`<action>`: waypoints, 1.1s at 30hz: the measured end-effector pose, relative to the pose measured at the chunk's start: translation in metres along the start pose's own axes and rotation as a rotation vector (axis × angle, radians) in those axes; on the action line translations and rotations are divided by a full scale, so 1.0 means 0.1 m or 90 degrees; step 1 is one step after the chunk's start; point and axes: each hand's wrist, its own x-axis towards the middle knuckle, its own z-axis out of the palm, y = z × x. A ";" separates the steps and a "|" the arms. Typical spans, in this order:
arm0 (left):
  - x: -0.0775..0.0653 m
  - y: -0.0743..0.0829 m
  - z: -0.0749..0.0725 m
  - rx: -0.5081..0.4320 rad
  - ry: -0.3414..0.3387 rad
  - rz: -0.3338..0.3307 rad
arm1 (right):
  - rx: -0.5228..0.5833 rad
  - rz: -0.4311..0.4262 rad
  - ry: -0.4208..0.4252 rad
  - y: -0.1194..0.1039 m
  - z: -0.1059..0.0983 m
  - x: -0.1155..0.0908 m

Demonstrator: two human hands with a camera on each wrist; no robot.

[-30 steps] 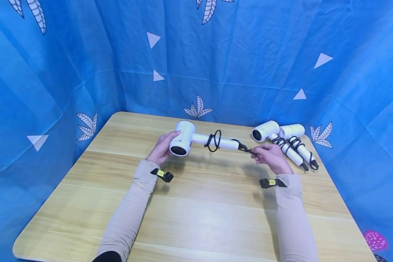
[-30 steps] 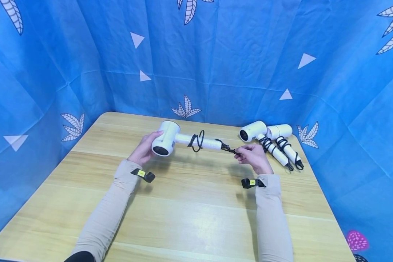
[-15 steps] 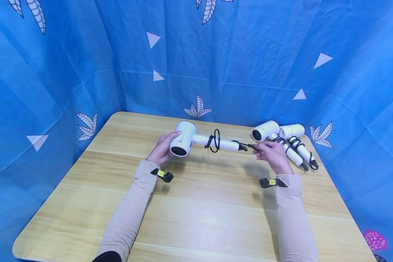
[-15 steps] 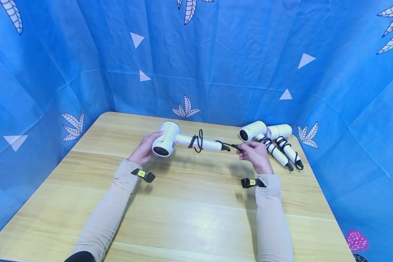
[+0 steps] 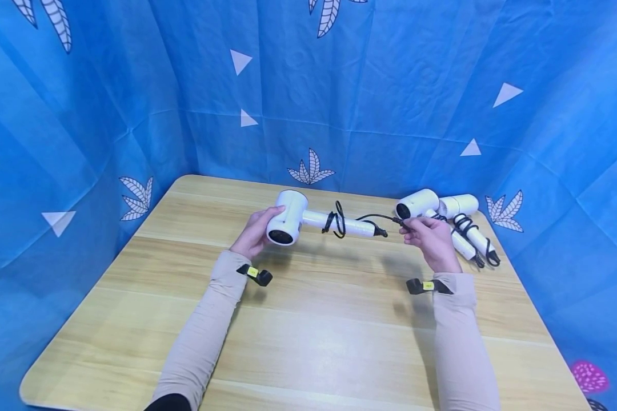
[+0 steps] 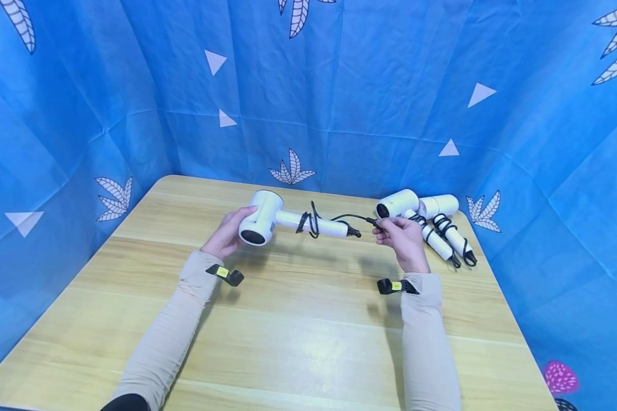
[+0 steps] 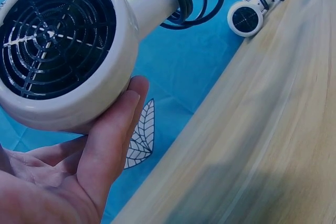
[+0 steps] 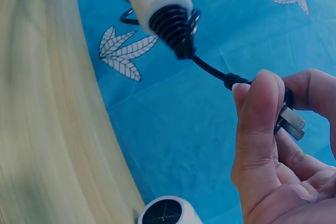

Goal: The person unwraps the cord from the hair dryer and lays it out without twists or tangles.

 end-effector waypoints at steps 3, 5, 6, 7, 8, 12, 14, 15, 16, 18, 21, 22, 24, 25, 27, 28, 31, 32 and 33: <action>0.00 0.00 0.00 -0.002 -0.001 0.001 | 0.018 -0.017 -0.004 -0.02 0.02 -0.01; -0.01 0.00 0.00 0.000 0.000 0.002 | 0.028 -0.026 -0.007 -0.04 0.03 -0.01; -0.01 0.00 0.00 0.002 0.000 0.003 | 0.034 -0.030 -0.011 -0.05 0.04 -0.01; 0.00 0.00 0.00 0.003 0.000 0.003 | 0.039 -0.033 -0.012 -0.06 0.04 -0.02; 0.00 0.00 0.00 0.005 0.002 0.003 | 0.041 -0.036 -0.015 -0.07 0.05 -0.02; 0.01 0.00 -0.02 0.006 0.007 0.002 | 0.054 -0.044 -0.025 -0.12 0.07 -0.06; 0.02 -0.01 -0.03 0.005 0.008 0.002 | 0.052 -0.049 -0.032 -0.15 0.08 -0.08; 0.02 -0.01 -0.03 0.004 0.008 0.003 | 0.053 -0.052 -0.036 -0.16 0.09 -0.09; 0.02 -0.01 -0.03 0.005 0.008 0.002 | 0.055 -0.055 -0.040 -0.18 0.10 -0.10; 0.02 -0.01 -0.04 0.004 0.008 0.002 | 0.053 -0.062 -0.047 -0.21 0.12 -0.13; 0.02 -0.01 -0.03 0.006 0.008 0.004 | 0.058 -0.071 -0.053 -0.26 0.14 -0.17; 0.02 -0.01 -0.03 0.008 0.009 0.005 | 0.058 -0.074 -0.055 -0.27 0.15 -0.18; 0.02 -0.01 -0.03 0.008 0.010 0.006 | 0.061 -0.078 -0.060 -0.30 0.16 -0.20; 0.02 -0.01 -0.03 0.010 0.010 0.006 | 0.064 -0.079 -0.063 -0.31 0.16 -0.21; 0.02 -0.01 -0.03 0.008 0.011 0.005 | 0.067 -0.081 -0.070 -0.33 0.17 -0.24; 0.02 -0.01 -0.03 0.008 0.011 0.004 | 0.064 -0.083 -0.074 -0.33 0.17 -0.25; 0.03 -0.02 -0.04 0.004 0.011 0.003 | 0.060 -0.091 -0.088 -0.36 0.18 -0.28; 0.03 -0.02 -0.03 0.001 0.012 0.004 | 0.057 -0.094 -0.093 -0.37 0.18 -0.29; 0.03 -0.02 -0.03 0.000 0.012 0.004 | 0.055 -0.098 -0.099 -0.38 0.18 -0.30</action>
